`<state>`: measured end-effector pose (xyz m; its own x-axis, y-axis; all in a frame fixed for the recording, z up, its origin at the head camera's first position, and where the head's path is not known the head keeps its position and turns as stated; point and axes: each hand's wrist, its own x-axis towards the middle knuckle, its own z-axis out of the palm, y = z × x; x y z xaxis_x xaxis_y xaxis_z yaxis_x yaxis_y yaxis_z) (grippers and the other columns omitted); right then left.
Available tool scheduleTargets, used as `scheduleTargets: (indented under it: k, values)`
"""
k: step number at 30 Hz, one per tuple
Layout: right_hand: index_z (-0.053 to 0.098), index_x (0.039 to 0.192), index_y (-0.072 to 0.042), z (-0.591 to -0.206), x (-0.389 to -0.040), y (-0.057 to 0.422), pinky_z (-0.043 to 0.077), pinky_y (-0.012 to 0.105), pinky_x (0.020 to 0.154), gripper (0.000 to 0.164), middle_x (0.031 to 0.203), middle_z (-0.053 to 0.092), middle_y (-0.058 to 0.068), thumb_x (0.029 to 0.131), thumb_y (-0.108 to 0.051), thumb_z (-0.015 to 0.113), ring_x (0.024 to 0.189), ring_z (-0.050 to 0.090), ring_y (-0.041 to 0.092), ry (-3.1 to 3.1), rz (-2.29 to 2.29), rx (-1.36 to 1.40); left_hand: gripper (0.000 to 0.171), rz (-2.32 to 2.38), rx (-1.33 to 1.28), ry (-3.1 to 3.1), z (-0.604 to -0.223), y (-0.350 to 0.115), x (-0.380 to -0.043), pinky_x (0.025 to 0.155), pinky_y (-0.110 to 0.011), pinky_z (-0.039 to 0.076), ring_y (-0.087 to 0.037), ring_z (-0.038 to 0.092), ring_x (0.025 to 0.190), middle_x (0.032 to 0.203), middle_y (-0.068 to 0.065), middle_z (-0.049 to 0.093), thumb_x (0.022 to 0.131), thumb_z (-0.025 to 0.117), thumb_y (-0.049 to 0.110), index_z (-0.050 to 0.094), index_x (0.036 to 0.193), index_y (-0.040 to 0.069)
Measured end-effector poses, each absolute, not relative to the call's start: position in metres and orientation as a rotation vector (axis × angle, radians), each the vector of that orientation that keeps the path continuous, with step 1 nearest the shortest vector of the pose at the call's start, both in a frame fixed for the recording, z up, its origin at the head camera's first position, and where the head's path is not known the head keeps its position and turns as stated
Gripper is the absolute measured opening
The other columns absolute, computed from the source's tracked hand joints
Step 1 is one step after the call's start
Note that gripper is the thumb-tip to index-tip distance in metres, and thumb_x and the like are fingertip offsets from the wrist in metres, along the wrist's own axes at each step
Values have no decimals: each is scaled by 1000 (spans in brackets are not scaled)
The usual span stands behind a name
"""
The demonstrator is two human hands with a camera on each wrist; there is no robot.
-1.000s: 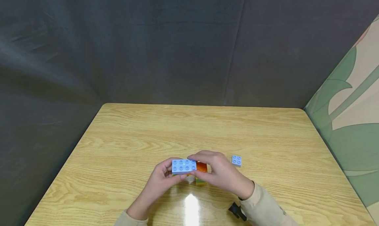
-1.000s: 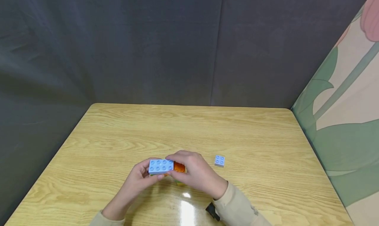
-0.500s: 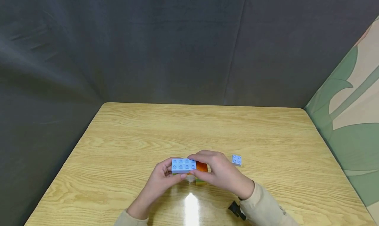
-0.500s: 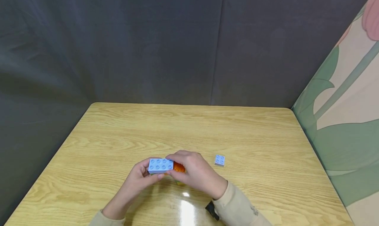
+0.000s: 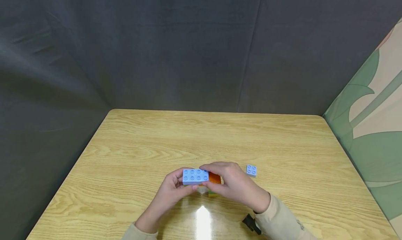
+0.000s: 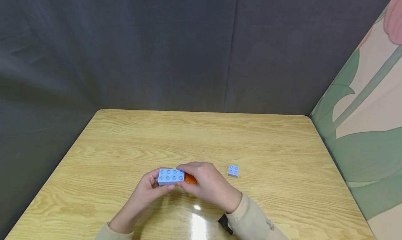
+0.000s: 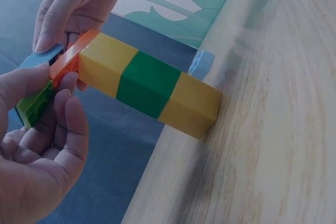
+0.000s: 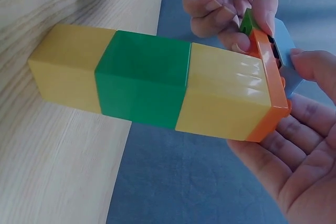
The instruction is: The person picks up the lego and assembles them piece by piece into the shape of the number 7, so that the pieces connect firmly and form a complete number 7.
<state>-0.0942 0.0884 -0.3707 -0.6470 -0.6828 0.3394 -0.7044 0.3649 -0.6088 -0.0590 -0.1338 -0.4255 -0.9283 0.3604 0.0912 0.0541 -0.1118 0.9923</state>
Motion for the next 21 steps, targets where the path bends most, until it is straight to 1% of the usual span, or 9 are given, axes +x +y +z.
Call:
scheduleTargets:
  k: [12,21]
  values:
    - [68,117,-5,-371,-92,88,52,19,68,31,107,70,2,87,-15,74,85,61,6,-2579,1188,1287,42,2168,467,1912,-427,-132,-58,86,-31,56,-20,67,101,117,-28,63,88,67,-1,51,124,-15]
    - [68,119,-7,-370,-92,89,53,20,69,35,109,70,1,87,-20,75,88,62,6,-2581,1169,1292,40,2185,478,1887,-428,-133,-57,85,-31,56,-21,67,100,114,-17,68,88,66,-3,52,124,-14]
